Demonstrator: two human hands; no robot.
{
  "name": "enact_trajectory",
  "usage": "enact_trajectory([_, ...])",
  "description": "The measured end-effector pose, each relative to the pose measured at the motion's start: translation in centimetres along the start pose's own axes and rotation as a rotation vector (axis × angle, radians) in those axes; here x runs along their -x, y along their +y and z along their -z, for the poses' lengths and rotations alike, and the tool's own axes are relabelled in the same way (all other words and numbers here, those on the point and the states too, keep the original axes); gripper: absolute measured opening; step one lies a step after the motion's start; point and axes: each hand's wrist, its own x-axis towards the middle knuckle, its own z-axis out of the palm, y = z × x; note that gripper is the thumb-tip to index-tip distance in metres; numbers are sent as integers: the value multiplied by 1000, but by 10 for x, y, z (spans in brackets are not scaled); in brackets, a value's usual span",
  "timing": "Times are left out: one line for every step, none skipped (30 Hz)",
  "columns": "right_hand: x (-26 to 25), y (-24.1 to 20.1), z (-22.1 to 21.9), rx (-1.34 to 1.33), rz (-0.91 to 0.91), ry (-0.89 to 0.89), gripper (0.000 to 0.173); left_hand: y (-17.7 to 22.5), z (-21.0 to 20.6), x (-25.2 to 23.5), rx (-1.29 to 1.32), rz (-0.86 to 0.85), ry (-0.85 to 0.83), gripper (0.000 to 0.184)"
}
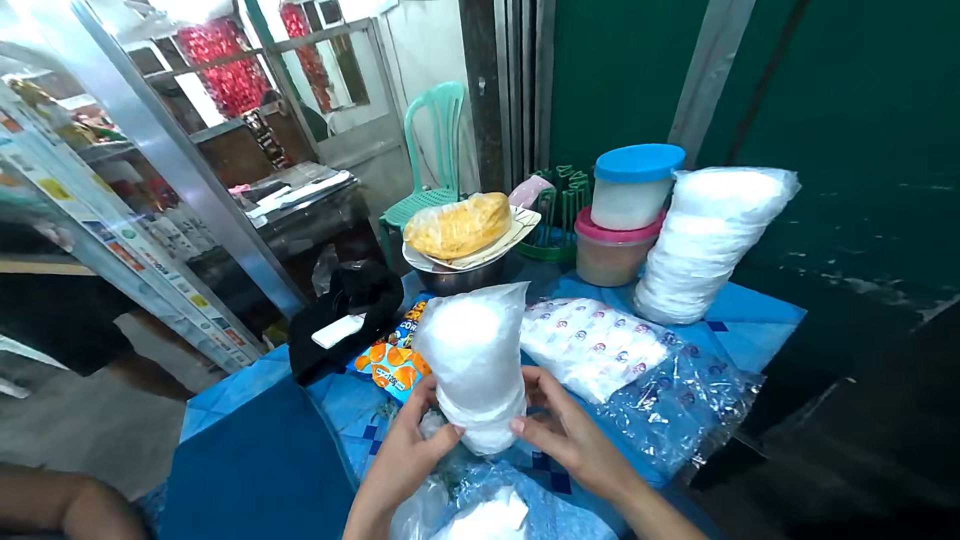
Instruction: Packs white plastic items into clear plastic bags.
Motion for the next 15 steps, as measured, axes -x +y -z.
enact_trajectory([-1,0,-1,8,9,11,68,0,-4,0,2,0,16,64])
enact_trajectory([-2,0,-2,8,15,24,65,1,-7,-1,7,4,29,64])
enact_trajectory([-3,0,-3,3,21,36,62,3,-11,-1,15,8,45,63])
enact_trajectory([-5,1,-5,-1,27,49,58,5,-14,-1,30,16,62,62])
enact_trajectory([-6,1,-7,-2,33,64,54,7,-16,-1,52,31,80,62])
enact_trajectory([-7,1,-8,1,34,73,52,9,-18,0,72,46,97,63])
enact_trajectory([-8,0,-8,6,32,75,51,10,-20,0,85,58,109,63])
enact_trajectory([-8,1,-6,14,40,65,51,10,-20,1,85,52,110,62])
enact_trajectory([-8,3,-3,17,59,46,52,9,-19,2,75,31,97,61])
enact_trajectory([-7,6,1,21,78,23,55,8,-18,2,59,-2,79,59])
enact_trajectory([-6,8,5,30,100,10,58,7,-17,3,41,-38,64,57])
enact_trajectory([-7,7,9,39,118,0,59,5,-15,2,32,-75,55,54])
enact_trajectory([-8,3,10,46,132,-4,58,4,-13,2,29,-105,53,50])
enact_trajectory([-9,1,9,42,146,-2,56,3,-12,2,23,-121,59,47])
enact_trajectory([-10,1,7,23,160,4,54,2,-12,3,15,-128,66,46])
